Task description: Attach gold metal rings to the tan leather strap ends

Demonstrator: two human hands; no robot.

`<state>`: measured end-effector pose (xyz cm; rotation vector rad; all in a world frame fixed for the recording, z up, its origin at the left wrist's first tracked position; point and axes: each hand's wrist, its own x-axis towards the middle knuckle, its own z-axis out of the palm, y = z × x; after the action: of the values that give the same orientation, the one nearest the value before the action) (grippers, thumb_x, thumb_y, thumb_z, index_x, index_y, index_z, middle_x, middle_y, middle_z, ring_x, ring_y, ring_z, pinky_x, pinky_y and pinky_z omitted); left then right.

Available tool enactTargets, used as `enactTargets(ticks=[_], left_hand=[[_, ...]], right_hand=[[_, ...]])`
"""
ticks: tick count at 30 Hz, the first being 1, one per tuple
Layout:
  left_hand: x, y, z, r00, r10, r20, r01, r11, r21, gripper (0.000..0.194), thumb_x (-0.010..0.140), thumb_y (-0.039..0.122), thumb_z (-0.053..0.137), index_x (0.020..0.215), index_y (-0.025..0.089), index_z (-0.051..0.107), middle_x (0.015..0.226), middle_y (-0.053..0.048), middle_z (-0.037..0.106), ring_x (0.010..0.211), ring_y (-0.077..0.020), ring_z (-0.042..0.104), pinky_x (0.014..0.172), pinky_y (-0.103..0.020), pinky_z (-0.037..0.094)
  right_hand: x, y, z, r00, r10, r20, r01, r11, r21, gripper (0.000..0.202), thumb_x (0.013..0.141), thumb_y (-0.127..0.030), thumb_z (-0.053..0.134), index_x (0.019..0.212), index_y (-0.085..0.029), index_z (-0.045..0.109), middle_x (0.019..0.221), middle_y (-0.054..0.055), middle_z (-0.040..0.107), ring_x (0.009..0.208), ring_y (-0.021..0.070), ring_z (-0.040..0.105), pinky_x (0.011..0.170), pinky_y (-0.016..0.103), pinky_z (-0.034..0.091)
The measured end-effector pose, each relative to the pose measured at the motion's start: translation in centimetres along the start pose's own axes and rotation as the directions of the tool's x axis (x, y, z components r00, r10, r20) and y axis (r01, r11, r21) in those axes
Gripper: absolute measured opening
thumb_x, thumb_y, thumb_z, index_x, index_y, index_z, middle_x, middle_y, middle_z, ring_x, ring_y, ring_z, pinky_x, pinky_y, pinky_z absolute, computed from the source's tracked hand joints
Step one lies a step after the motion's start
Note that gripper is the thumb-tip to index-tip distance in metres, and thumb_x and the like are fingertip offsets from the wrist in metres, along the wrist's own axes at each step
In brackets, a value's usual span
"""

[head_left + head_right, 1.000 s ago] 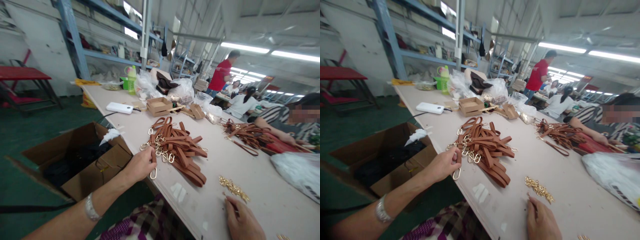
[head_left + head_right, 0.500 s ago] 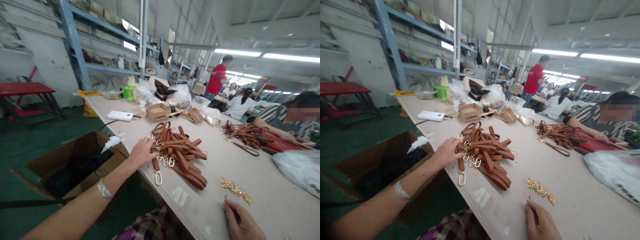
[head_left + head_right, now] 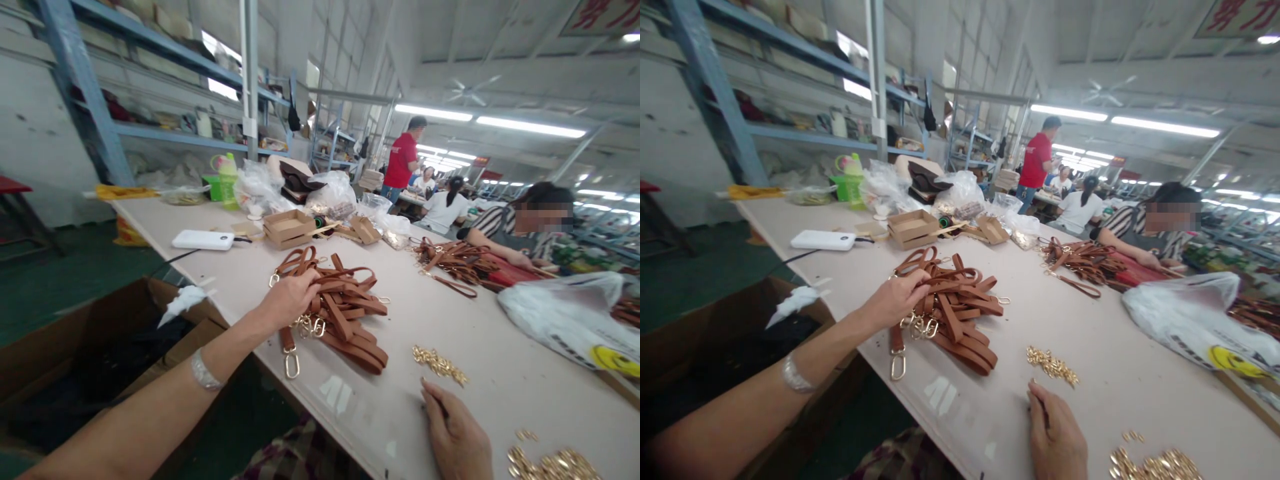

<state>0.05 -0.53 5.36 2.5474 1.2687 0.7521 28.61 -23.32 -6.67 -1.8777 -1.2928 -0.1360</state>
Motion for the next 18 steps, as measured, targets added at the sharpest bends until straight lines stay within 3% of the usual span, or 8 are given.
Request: enactTargets(ticks=[2,4,6,9,13,15,18], left_hand=[[-0.6,1.9,0.0,0.998,0.005,0.062,0.013,0.958,-0.285,0.029,0.097,0.038,0.034,0.11,0.021,0.055,0.076,0.0,0.063,0.067,-0.0154,0.064,0.063,-0.025,0.048],[-1.6,4.0,0.8,0.981,0.011,0.192,0.11,0.787,-0.607,0.033,0.096,0.039,0.035,0.113,0.018,0.055,0.072,0.001,0.058,0.053,-0.0113,0.056,0.051,-0.022,0.044],[-3.1,6.0,2.3,0.946,0.061,0.318,0.219,0.602,-0.768,0.034,0.093,0.034,0.041,0.118,0.015,0.055,0.076,0.001,0.057,0.051,-0.0089,0.053,0.048,-0.021,0.043],[-5.6,8.7,4.9,0.888,0.158,0.432,0.33,0.435,-0.838,0.035,0.087,0.025,0.048,0.119,0.015,0.056,0.086,-0.002,0.062,0.065,-0.0099,0.059,0.058,-0.021,0.047],[-8.2,11.3,7.3,0.823,0.177,0.539,0.477,0.299,-0.827,0.03,0.083,0.024,0.054,0.111,0.013,0.059,0.093,-0.005,0.067,0.08,-0.0149,0.065,0.067,-0.024,0.049],[-8.9,12.2,7.8,0.811,0.202,0.548,0.481,0.302,-0.823,0.024,0.083,0.022,0.054,0.105,0.014,0.061,0.092,-0.004,0.068,0.08,-0.0148,0.065,0.065,-0.022,0.047],[-9.6,13.2,8.1,0.801,0.253,0.543,0.461,0.318,-0.829,0.021,0.084,0.019,0.053,0.102,0.014,0.064,0.085,-0.001,0.068,0.076,-0.0129,0.063,0.062,-0.02,0.045]], right_hand=[[0.1,-0.7,-0.3,0.998,0.07,0.001,-0.07,0.995,0.068,0.042,0.082,-0.056,0.056,0.094,-0.02,0.074,0.1,0.008,0.075,0.092,0.0251,0.07,0.087,0.036,0.055],[0.1,-1.7,-0.9,0.981,0.192,0.01,-0.19,0.965,0.181,0.039,0.078,-0.054,0.062,0.094,-0.02,0.074,0.098,0.008,0.075,0.089,0.0244,0.07,0.084,0.035,0.056],[-0.2,-3.1,-1.4,0.942,0.331,0.053,-0.327,0.877,0.352,0.039,0.074,-0.051,0.068,0.095,-0.018,0.072,0.089,0.007,0.075,0.08,0.0229,0.071,0.075,0.034,0.058],[-1.4,-5.4,-2.1,0.874,0.45,0.187,-0.46,0.636,0.62,0.037,0.072,-0.044,0.075,0.093,-0.015,0.068,0.077,0.004,0.072,0.069,0.0188,0.068,0.068,0.032,0.058],[-3.2,-7.9,-2.3,0.85,0.425,0.311,-0.472,0.354,0.807,0.023,0.075,-0.034,0.076,0.087,-0.017,0.068,0.077,0.002,0.071,0.069,0.0158,0.066,0.069,0.033,0.058],[-3.9,-8.7,-2.4,0.848,0.411,0.335,-0.475,0.31,0.823,0.017,0.077,-0.031,0.075,0.086,-0.018,0.069,0.078,0.001,0.072,0.067,0.0141,0.066,0.067,0.03,0.057],[-4.6,-9.4,-2.5,0.851,0.406,0.332,-0.483,0.36,0.798,0.014,0.079,-0.031,0.073,0.084,-0.019,0.071,0.08,0.001,0.073,0.067,0.0125,0.066,0.065,0.026,0.056]])
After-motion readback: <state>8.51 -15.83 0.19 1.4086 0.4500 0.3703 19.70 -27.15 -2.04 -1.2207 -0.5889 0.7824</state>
